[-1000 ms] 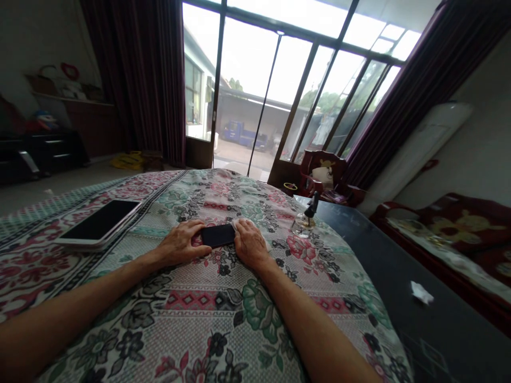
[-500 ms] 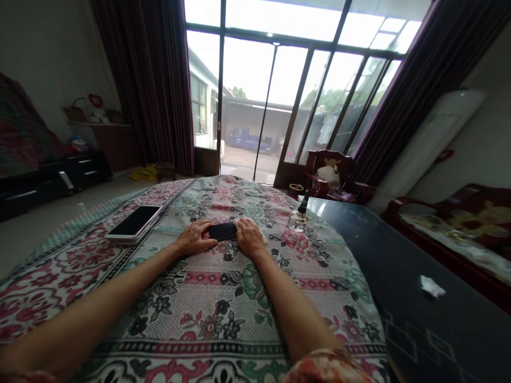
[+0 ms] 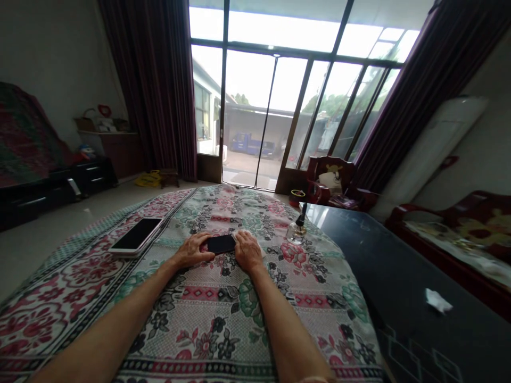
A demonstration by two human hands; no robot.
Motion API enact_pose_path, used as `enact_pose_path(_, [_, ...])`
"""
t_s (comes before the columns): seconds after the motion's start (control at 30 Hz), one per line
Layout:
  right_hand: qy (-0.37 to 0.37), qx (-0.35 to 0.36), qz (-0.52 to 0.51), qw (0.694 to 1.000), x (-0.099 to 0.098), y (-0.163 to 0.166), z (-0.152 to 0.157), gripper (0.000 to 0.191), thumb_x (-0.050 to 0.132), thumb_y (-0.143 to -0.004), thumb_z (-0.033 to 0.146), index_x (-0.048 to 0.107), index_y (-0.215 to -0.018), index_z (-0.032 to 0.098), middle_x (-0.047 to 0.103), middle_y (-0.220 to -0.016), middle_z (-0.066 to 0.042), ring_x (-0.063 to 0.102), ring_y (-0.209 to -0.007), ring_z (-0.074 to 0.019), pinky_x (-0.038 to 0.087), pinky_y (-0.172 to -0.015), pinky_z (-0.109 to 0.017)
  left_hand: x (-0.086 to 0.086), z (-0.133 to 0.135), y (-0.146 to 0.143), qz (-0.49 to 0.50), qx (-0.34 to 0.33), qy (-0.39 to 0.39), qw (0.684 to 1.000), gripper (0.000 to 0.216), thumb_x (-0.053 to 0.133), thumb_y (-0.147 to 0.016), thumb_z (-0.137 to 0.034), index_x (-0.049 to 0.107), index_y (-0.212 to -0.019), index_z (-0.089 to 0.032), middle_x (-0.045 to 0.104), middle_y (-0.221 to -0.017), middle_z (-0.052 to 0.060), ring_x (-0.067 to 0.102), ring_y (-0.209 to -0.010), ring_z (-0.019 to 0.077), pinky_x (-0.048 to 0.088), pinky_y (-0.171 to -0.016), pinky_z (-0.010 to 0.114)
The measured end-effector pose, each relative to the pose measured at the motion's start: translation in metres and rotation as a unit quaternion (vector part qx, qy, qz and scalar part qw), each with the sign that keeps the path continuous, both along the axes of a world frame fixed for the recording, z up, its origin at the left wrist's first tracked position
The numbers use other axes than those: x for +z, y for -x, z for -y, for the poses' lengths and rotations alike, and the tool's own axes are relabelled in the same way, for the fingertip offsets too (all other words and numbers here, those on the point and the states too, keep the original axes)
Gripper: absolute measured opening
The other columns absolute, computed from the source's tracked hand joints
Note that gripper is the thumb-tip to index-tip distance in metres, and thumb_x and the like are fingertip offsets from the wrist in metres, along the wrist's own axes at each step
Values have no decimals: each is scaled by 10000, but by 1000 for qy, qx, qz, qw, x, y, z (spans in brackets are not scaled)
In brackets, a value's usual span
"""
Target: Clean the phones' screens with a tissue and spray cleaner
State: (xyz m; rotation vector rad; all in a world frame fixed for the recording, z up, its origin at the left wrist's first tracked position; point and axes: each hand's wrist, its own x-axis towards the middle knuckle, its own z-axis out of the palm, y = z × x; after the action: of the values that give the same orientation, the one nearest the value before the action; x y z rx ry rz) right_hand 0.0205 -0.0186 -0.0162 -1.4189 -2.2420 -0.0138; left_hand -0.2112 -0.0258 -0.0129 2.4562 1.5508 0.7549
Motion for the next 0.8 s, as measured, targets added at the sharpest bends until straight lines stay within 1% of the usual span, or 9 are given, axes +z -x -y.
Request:
enact_pose_path(0.1, [7, -2, -1, 1000, 0, -1, 1, 429, 363, -920, 178, 554, -1302, 138, 505, -1406, -99, 391, -1339, -203, 292, -1120, -385, -3, -1, 1, 1, -1, 7, 1000, 609, 697, -689, -418, 587, -1223, -148, 566, -1323, 133, 519, -1218, 291, 360, -1063, 395])
enact_pose_path(0.27, [14, 3, -18, 1000, -1, -2, 1, 429, 352, -921, 175, 566, -1291, 144, 508, -1407, -90, 391, -1342, -205, 299, -1121, -393, -12, -5, 4, 9, 6, 6, 1000, 704, 683, -699, -525, 548, -1270, -136, 503, -1392, 165, 457, -1289, 318, 326, -1087, 440])
enact_pose_path(0.4, [23, -6, -7, 1000, 1, -1, 4, 437, 351, -924, 186, 540, -1317, 152, 493, -1416, -104, 379, -1350, -212, 298, -1119, -416, -14, -7, 6, 16, -1, 8, 1000, 643, 696, -691, -502, 578, -1234, -179, 527, -1374, 134, 472, -1277, 307, 336, -1083, 433])
enact_pose_path(0.53, [31, -14, 13, 999, 8, 11, 16, 432, 358, -936, 222, 512, -1333, 151, 471, -1430, -118, 365, -1353, -245, 295, -1110, -438, -13, -7, 5, 21, 4, 12, 1000, 652, 715, -666, -501, 588, -1222, -186, 524, -1374, 130, 472, -1278, 312, 341, -1082, 432])
enact_pose_path(0.6, [38, 0, 21, 999, 10, 22, 26, 430, 361, -944, 249, 503, -1336, 146, 460, -1436, -125, 361, -1353, -260, 288, -1110, -449, -14, -7, 4, 22, 7, 15, 1000, 654, 721, -657, -492, 589, -1221, -187, 520, -1378, 129, 465, -1284, 315, 342, -1082, 439])
enact_pose_path(0.67, [44, 32, 26, 998, 12, 34, 36, 438, 368, -947, 272, 484, -1348, 139, 442, -1449, -131, 347, -1359, -265, 283, -1111, -457, -17, -8, 4, 24, 9, 16, 1000, 644, 720, -659, -475, 592, -1219, -185, 520, -1376, 131, 462, -1288, 312, 344, -1083, 436])
enact_pose_path(0.73, [41, 72, 28, 996, 12, 47, 45, 445, 375, -947, 286, 465, -1357, 140, 429, -1457, -130, 336, -1364, -261, 281, -1114, -455, -20, -9, 5, 28, 10, 14, 999, 635, 716, -665, -456, 593, -1220, -174, 520, -1374, 141, 461, -1288, 309, 343, -1086, 430])
enact_pose_path(0.8, [36, 95, 28, 994, 12, 55, 49, 435, 364, -952, 288, 467, -1351, 150, 441, -1449, -119, 343, -1359, -251, 285, -1113, -442, -22, -10, 5, 32, 10, 12, 999, 619, 703, -676, -434, 592, -1221, -162, 519, -1374, 150, 464, -1285, 308, 343, -1088, 428])
